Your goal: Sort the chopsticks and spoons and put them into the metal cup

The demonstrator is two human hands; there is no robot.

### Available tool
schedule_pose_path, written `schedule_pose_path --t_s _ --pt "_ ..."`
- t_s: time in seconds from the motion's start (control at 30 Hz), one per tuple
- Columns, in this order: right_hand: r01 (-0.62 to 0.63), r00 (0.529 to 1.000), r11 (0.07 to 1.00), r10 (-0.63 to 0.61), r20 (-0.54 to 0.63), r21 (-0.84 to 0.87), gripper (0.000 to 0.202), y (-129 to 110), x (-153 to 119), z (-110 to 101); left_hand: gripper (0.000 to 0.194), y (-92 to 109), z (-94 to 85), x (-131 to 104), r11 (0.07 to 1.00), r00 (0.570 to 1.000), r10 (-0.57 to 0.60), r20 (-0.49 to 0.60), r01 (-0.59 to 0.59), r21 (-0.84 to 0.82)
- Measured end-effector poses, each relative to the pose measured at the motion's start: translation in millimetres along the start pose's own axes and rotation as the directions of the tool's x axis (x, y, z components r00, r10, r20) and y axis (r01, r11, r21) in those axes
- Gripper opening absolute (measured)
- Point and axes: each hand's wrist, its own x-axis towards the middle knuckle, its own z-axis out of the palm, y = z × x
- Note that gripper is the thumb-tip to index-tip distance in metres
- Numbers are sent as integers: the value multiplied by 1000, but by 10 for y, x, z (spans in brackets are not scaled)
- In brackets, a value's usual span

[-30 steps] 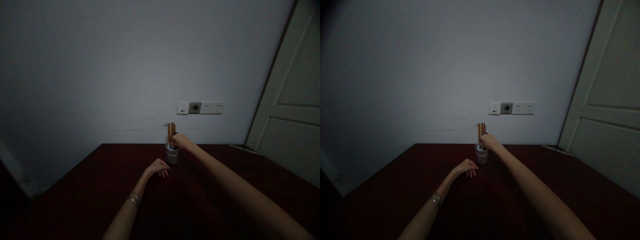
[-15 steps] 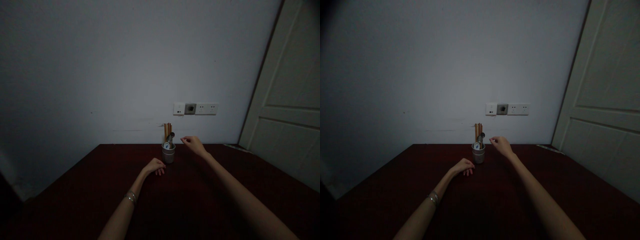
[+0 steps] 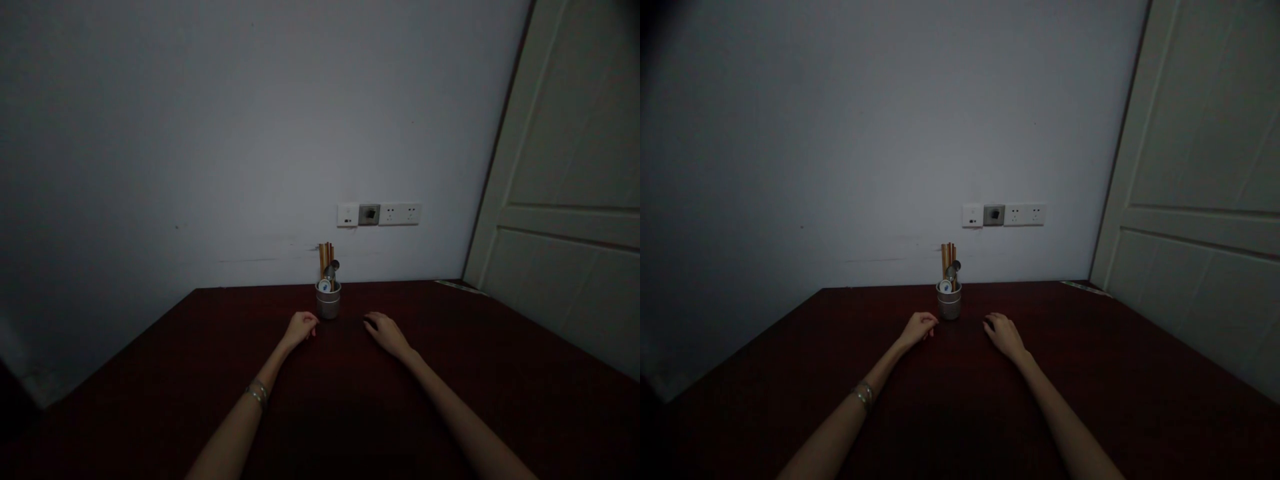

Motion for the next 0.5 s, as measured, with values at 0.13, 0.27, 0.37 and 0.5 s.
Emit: schedule_pose_path --t_s 0.13,0.27,0.37,0.5 --pt "7 1000 1000 -7 -8 -29 40 -25 -32 3 16 -9 41 -30 998 998 46 -45 -44 47" --pt "3 1000 999 -4 -13 -36 40 -41 -52 -11 15 16 60 -56 993 994 85 -70 -79 87" --pt "-13 1000 999 13 -8 -32 40 -28 -50 9 16 15 67 -64 990 992 105 -74 -98 97" --pt "-5 1000 1000 5 -11 -22 40 3 -38 44 16 -12 68 -62 988 990 119 -75 -111 108"
